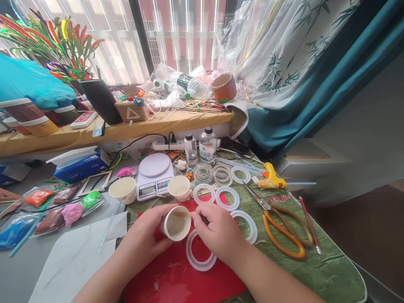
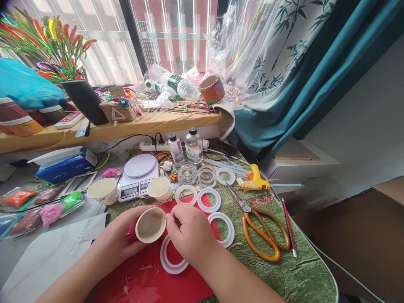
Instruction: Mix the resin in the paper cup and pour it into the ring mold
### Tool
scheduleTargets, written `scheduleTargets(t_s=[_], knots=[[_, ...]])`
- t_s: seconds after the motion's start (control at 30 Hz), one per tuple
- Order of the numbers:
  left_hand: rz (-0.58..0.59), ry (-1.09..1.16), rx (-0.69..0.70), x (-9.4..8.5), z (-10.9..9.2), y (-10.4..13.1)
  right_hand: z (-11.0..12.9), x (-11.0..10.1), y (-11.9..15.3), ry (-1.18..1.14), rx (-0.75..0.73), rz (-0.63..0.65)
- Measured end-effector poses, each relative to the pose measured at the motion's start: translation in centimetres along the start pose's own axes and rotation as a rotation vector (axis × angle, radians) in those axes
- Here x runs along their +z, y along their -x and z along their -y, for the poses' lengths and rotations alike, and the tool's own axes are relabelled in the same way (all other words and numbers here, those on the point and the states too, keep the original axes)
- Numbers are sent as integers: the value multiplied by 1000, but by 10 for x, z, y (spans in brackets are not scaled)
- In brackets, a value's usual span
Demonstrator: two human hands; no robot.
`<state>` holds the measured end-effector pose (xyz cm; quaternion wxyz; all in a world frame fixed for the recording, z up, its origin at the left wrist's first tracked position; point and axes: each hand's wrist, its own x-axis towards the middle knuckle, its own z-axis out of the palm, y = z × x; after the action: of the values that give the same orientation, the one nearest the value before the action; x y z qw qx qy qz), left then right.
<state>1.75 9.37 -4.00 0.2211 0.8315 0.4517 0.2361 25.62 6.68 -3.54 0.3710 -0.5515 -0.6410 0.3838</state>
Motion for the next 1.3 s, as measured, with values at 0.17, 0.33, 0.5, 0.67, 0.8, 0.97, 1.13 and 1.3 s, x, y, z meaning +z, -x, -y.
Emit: scheduleTargets(t_s=[0.17, 0.33, 0.5, 0.67, 0.8, 0.97, 1.13, 1.3], knots=[[-4, 6, -18, -1, -2, 0, 3, 0, 3, -175, 80, 103], [10, -4, -6, -1, -1, 0, 2, 0, 3, -48, 36, 42], [18, 1, -19, -1, 0, -1, 0, -2, 0, -325, 189, 60], [20, -6, -9, -1, 0, -2, 0, -6, -2, -347, 198, -16], [14, -10, -2, -1, 0, -1, -2, -6, -3, -382, 207, -1], [27, -20, 0, -1, 1, -1, -3, -6, -3, -289, 129, -37], [20, -9, -6, -1, -1, -2, 0, -2, 1, 98, -121, -16], [14, 5, -31, -1, -2, -2, -2, 0, 1, -352, 193, 138]])
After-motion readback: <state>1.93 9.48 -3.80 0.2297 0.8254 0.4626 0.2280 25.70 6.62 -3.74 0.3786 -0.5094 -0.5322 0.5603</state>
